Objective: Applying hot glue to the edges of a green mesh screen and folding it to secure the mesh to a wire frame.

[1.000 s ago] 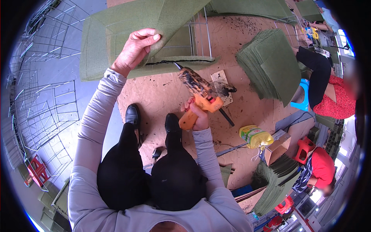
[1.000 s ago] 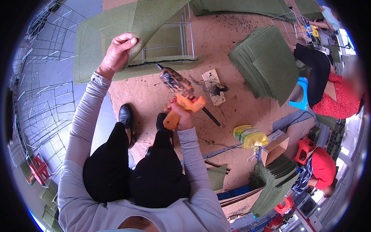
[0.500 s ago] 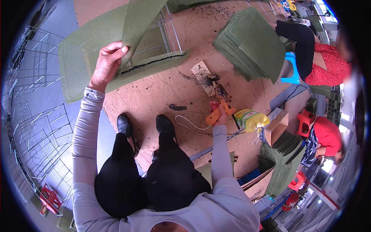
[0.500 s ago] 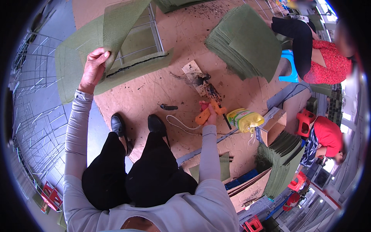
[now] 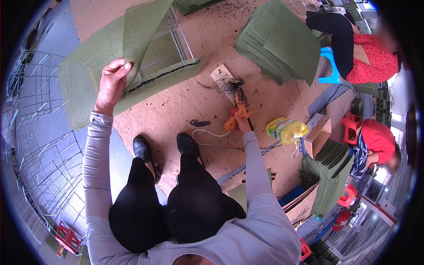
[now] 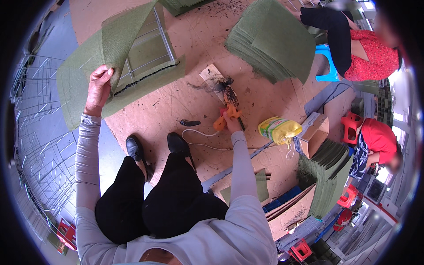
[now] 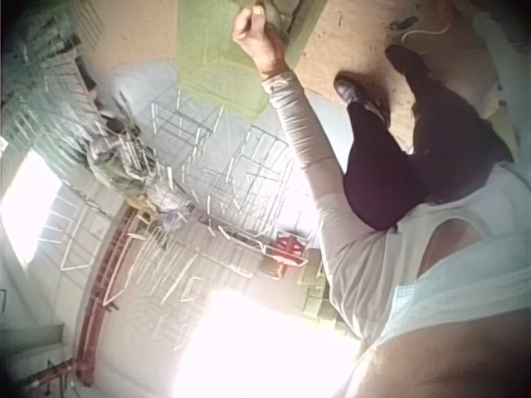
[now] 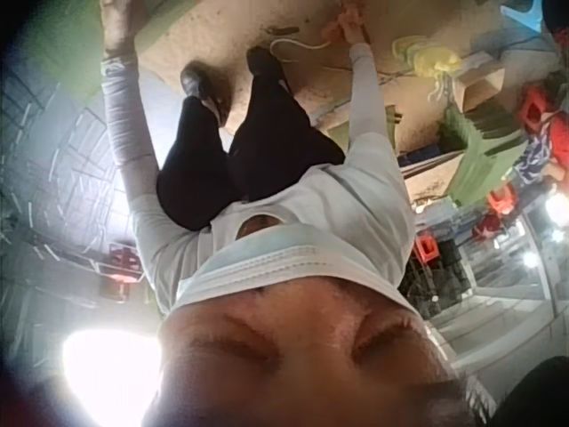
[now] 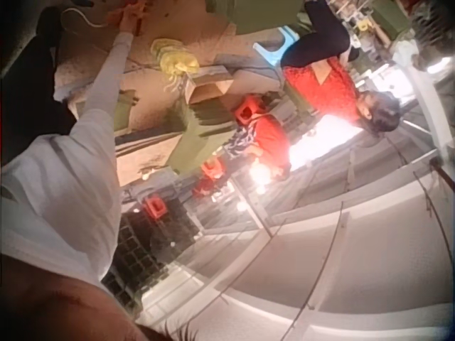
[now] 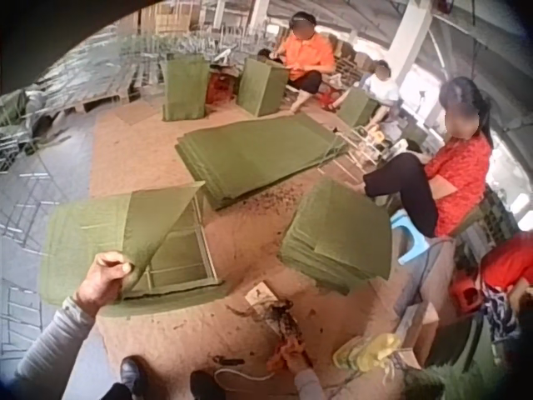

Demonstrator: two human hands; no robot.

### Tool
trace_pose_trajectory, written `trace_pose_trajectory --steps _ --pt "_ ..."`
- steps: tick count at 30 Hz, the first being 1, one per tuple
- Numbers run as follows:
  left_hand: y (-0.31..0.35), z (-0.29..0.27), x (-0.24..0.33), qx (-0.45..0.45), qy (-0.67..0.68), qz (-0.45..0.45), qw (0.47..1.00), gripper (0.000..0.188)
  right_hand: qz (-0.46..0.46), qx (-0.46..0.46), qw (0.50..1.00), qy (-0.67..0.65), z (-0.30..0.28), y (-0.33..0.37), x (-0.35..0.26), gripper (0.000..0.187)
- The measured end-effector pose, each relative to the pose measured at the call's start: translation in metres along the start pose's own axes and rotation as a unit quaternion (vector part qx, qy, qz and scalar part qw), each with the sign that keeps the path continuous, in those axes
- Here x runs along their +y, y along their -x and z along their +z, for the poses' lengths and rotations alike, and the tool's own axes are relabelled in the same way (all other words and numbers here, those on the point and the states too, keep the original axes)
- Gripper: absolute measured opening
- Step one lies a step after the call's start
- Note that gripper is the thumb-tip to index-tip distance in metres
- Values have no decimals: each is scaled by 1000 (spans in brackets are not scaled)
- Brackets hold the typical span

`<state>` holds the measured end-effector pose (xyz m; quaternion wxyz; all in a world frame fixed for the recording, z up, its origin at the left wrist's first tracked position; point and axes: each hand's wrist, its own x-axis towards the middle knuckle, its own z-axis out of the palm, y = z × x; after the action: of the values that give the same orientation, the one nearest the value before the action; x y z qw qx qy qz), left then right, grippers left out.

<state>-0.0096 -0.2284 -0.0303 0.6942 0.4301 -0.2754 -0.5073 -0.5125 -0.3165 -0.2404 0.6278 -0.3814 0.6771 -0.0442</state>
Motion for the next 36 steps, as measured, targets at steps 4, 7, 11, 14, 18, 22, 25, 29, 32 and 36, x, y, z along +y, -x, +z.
trace_pose_trajectory --steps 4,7,11,14,18,22,25,29,32,36 --pt "9 -14 13 11 -7 3 1000 13 -32 -33 906 420 10 16 -58 67" --pt "1 6 7 36 -16 -16 999 9 -285 287 831 381 11 34 -107 80" --pt "6 9 -9 39 -127 -4 991 6 -236 190 886 351 30 13 -150 107" --pt "9 -51 -13 92 -149 -9 984 17 -273 169 877 359 62 -20 -154 111" --pt "-8 -89 -26 42 -144 -8 989 17 -282 225 837 411 53 -19 -151 106" --pt "-20 -88 -42 -1 -74 -17 997 17 -241 240 799 496 23 -8 -138 104" --pt "-17 -92 -29 13 -72 -18 997 17 -228 225 801 506 19 1 -133 104" --pt "-12 -81 -6 49 -160 -4 986 16 -287 306 769 482 36 -2 -134 99" --pt "12 10 -3 86 -295 -45 951 10 -370 291 836 282 45 1 -137 40" --pt "12 34 10 -37 -248 57 966 9 -451 121 884 -33 93 48 -210 29"
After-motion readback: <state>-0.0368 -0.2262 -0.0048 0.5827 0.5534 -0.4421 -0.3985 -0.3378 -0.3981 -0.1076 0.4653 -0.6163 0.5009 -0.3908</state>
